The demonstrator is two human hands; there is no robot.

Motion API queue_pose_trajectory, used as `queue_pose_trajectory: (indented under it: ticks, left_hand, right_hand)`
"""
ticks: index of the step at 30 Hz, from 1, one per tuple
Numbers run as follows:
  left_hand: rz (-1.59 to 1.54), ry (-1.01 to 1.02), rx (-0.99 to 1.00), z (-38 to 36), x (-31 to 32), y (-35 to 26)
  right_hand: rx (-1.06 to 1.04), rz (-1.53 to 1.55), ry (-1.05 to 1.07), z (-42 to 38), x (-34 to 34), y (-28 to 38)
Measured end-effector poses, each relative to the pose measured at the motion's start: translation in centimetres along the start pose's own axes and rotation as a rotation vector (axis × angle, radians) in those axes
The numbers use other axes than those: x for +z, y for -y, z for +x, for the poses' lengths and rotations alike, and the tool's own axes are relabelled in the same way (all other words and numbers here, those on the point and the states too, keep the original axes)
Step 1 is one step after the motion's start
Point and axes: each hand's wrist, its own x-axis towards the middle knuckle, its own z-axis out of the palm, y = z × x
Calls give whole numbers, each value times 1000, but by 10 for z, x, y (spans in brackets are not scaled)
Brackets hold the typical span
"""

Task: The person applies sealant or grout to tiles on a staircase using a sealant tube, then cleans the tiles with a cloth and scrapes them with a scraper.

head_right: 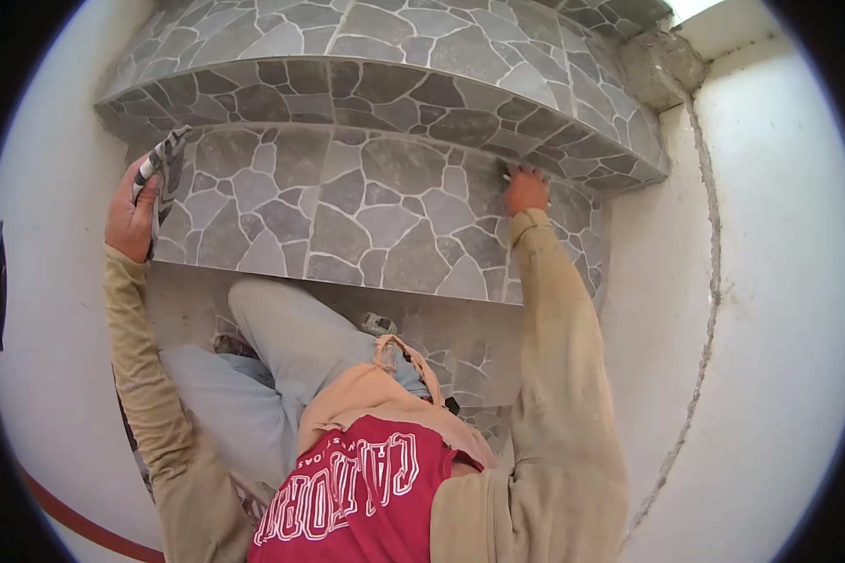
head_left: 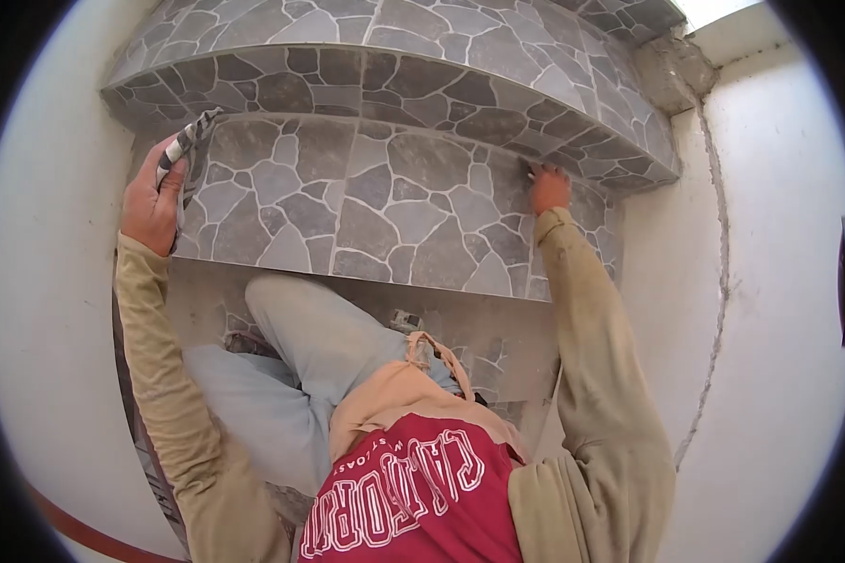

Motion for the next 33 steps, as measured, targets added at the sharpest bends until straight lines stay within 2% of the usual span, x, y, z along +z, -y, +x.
queue_pose_trajectory:
  ticks: [2,4,5,7,11,14,16,17,19,20,22,25,28,32,33]
  left_hand:
    - [66,39,-13,-1,-1,2]
    - [167,63,-130,-1,-3,15]
    - [165,61,-140,-3,-3,22]
    - [118,-29,-2,1,-2,33]
    - [131,4,-27,0,1,35]
    - [172,61,-48,-3,3,43]
    - [208,96,-52,-3,4,52]
    - [204,110,-53,-3,3,55]
    - [206,98,-24,-5,1,60]
    - [203,108,-22,-6,-1,61]
    - [177,148,-67,-7,-6,62]
    - [129,135,-96,-12,-8,65]
    - [169,147,-85,-14,-12,65]
    - [194,86,-65,-15,-7,54]
    - [184,95,-60,-14,-5,52]
  right_hand:
    - [69,-30,27,2,-1,5]
    - [-186,44,-70,-6,4,7]
    - [-194,43,-65,-3,3,3]
    - [34,19,55,11,-4,-10]
    - [-86,-41,64,21,-9,-26]
    - [-100,121,131,33,1,-36]
    - [-196,397,9,38,-6,-41]
    - [-187,396,21,42,-6,-42]
    - [-252,269,42,44,1,-48]
    - [-244,268,49,40,5,-49]
    - [-95,203,80,38,6,-38]
    - [-98,72,79,32,-9,-24]
    - [-106,-87,41,15,11,-19]
    - [-119,-38,21,19,11,-22]
    - [-95,-116,77,23,10,-20]
